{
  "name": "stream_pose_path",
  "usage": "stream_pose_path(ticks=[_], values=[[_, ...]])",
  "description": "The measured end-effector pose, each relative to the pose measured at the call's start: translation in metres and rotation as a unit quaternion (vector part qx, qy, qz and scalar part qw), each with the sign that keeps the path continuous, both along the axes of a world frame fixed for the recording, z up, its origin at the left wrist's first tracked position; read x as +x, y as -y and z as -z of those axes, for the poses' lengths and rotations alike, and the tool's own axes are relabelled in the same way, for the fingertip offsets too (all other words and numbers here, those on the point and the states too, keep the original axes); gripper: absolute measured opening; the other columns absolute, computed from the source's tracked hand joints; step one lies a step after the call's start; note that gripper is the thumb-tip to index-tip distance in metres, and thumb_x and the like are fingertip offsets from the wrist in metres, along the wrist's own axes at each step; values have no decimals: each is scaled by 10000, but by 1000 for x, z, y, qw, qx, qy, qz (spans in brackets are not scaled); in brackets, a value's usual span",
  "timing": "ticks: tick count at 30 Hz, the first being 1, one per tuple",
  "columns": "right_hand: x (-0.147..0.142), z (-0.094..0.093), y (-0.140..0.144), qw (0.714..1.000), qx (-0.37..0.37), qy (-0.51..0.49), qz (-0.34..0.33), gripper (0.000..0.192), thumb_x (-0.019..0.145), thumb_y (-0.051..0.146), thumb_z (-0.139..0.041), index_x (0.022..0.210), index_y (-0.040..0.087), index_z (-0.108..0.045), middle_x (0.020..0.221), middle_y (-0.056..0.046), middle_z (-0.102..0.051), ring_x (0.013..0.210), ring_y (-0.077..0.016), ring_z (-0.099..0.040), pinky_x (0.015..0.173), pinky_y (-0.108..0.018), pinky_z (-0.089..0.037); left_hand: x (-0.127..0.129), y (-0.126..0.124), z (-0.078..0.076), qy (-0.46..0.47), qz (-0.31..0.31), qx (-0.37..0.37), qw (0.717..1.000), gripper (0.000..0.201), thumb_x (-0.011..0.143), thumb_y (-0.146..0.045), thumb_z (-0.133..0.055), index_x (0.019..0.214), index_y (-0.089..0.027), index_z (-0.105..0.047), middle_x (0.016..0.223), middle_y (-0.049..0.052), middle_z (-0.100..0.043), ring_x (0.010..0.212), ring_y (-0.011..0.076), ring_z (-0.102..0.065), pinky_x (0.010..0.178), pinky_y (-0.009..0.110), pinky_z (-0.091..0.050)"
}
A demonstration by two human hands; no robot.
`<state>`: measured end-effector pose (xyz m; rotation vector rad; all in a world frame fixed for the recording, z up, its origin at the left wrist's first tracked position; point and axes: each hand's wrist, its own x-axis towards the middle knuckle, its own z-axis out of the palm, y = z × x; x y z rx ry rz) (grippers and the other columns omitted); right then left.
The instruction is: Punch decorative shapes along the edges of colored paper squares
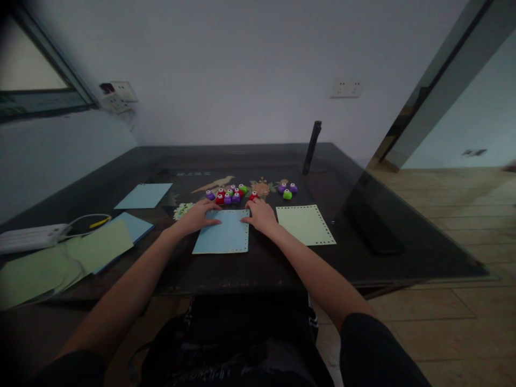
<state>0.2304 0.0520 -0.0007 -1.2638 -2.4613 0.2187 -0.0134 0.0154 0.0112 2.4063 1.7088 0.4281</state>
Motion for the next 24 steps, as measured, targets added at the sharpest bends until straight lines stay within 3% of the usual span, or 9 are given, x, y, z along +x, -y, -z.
stream_pose_path(ticks=[9, 15, 24], values=[[1, -1, 3, 997, -2, -77, -5, 240, 725, 278, -712, 931, 189, -628, 991, -74, -621, 963, -224, -544, 815, -336, -411, 2, 2, -2, 31, -10, 14, 999, 413, 686, -321, -714, 1067, -187, -626, 1053, 78, -565, 1020, 228, -529, 932, 363, -411], [0, 4, -3, 972, -101, -210, -23, 205, 680, 165, -682, 877, 177, -627, 772, -6, -627, 693, -139, -563, 672, -270, -433, 3, 2, -2, 42, -31, 16, 998, 380, 686, -312, -697, 1034, -181, -618, 1063, 75, -560, 988, 223, -549, 897, 350, -433], [3, 4, -7, 931, -185, -313, -27, 222, 650, 191, -677, 865, 156, -636, 711, -7, -625, 670, -139, -589, 668, -283, -467, -2, 0, -2, 58, -73, 41, 995, 156, 753, -303, -609, 863, -195, -632, 919, 42, -658, 875, 207, -598, 815, 330, -434]])
